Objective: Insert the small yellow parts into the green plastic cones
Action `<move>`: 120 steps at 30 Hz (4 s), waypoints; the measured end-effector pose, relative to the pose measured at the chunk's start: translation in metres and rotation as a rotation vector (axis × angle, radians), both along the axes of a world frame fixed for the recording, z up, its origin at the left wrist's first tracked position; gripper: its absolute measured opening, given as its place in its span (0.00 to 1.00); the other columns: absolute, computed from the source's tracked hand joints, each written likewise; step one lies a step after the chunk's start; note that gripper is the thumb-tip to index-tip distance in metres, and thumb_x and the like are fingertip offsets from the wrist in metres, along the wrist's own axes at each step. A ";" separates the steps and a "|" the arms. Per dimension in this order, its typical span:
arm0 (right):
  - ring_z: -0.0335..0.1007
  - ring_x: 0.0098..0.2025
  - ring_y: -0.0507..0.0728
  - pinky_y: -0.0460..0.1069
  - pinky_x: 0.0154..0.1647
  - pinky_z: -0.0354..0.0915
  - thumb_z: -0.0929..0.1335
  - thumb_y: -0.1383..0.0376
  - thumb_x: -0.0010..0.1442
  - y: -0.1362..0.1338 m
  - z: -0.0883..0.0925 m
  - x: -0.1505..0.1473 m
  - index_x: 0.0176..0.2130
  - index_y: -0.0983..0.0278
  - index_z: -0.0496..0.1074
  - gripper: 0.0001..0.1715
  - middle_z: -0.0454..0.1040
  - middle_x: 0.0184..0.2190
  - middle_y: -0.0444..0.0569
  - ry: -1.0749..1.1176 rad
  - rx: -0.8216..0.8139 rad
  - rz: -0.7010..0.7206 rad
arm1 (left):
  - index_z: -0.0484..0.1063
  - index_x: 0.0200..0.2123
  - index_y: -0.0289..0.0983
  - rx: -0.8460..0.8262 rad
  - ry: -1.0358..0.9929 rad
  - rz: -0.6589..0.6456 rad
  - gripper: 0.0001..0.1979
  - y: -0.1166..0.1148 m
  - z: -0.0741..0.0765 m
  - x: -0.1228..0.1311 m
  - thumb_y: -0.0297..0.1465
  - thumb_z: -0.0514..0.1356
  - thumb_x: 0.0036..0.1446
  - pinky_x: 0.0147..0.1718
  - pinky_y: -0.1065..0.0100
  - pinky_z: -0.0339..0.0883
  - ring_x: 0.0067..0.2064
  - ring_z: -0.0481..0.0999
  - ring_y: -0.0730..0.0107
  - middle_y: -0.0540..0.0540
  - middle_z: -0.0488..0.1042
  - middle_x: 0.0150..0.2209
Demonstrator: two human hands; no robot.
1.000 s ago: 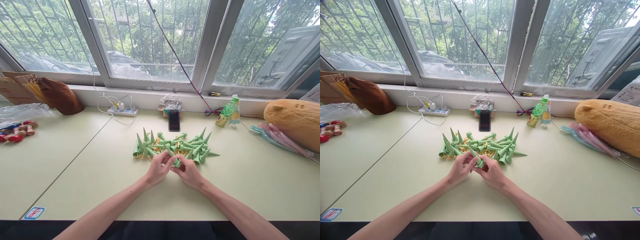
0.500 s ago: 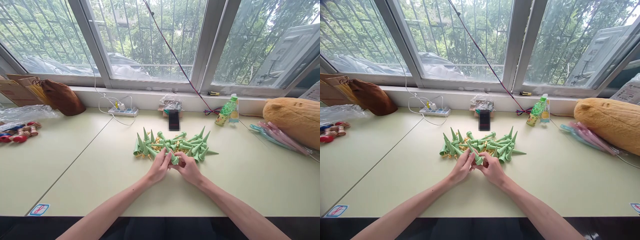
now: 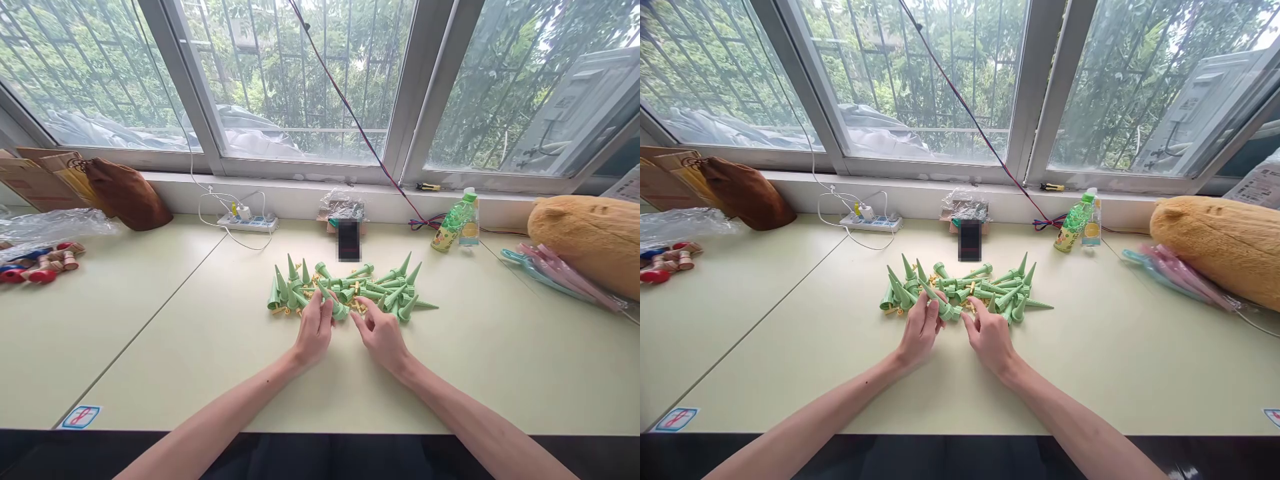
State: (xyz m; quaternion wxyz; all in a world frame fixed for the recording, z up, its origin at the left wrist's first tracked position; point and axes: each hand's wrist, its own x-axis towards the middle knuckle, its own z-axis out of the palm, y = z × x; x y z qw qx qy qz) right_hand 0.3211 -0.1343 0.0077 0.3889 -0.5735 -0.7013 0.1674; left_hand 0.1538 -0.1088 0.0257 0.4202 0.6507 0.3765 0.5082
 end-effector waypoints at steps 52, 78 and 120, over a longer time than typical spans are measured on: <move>0.65 0.20 0.54 0.45 0.25 0.53 0.64 0.65 0.66 0.003 0.002 0.000 0.42 0.63 0.73 0.09 0.69 0.17 0.41 -0.247 -0.171 -0.033 | 0.62 0.39 0.37 0.045 0.078 -0.039 0.14 0.001 -0.002 0.000 0.41 0.47 0.70 0.18 0.74 0.61 0.19 0.66 0.80 0.52 0.66 0.29; 0.59 0.20 0.51 0.46 0.24 0.55 0.60 0.58 0.70 -0.001 0.002 -0.002 0.35 0.61 0.66 0.14 0.67 0.20 0.40 0.059 -0.026 0.007 | 0.63 0.44 0.39 -0.034 0.044 -0.030 0.12 0.003 0.000 -0.001 0.40 0.49 0.70 0.19 0.74 0.63 0.20 0.66 0.80 0.53 0.64 0.29; 0.56 0.19 0.49 0.45 0.21 0.56 0.60 0.58 0.71 -0.006 0.003 -0.003 0.38 0.62 0.66 0.13 0.61 0.20 0.38 0.328 0.099 0.078 | 0.67 0.47 0.37 0.123 0.214 -0.049 0.12 0.002 0.002 -0.001 0.38 0.51 0.69 0.19 0.75 0.59 0.20 0.64 0.78 0.52 0.66 0.27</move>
